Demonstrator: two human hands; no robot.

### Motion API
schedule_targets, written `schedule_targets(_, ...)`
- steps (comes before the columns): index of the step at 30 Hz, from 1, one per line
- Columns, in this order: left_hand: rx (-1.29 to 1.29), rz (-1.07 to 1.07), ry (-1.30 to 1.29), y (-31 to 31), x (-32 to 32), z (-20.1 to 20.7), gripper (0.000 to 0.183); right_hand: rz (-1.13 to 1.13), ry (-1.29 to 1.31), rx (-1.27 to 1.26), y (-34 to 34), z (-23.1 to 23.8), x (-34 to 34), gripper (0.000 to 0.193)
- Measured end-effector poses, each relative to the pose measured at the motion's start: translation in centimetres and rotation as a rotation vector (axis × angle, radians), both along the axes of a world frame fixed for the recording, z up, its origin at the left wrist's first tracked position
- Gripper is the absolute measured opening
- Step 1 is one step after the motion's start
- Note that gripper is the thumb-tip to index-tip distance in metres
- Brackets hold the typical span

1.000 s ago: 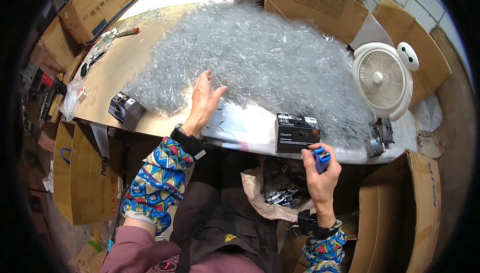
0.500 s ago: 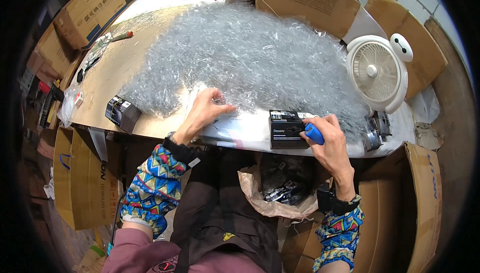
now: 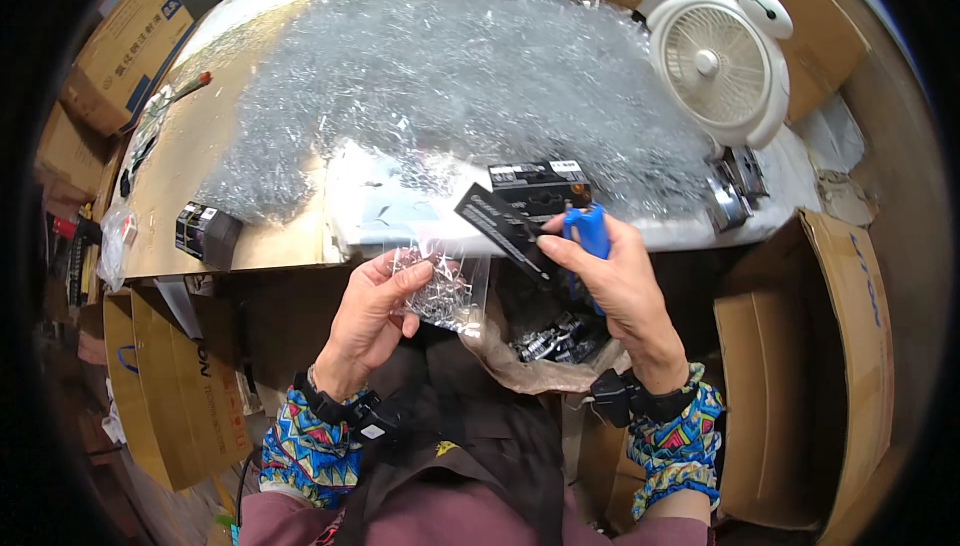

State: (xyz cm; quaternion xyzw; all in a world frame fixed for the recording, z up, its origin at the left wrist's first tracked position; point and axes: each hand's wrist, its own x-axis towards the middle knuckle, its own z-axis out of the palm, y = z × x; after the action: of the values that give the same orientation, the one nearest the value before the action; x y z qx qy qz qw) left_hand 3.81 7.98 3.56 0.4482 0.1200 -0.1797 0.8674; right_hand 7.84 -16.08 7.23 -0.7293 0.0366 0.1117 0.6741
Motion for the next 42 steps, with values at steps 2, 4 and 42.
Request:
schedule_targets(2, 0.005, -0.027, 0.009, -1.1, -0.5, 0.1, 0.023, 0.035, 0.039, -0.043, 0.2, 0.0, -0.3, 0.021)
schedule_targets(4, 0.052, -0.031, -0.006, -1.9, -0.8, 0.2, 0.025, 0.103, 0.092, -0.040, 0.3, 0.0, -0.3, 0.021)
schedule_targets(42, 0.932, 0.284, -0.830, -6.5, -3.1, -3.2, 0.015, -0.434, -0.435, 0.248, 6.1, -5.3, -2.9, 0.040)
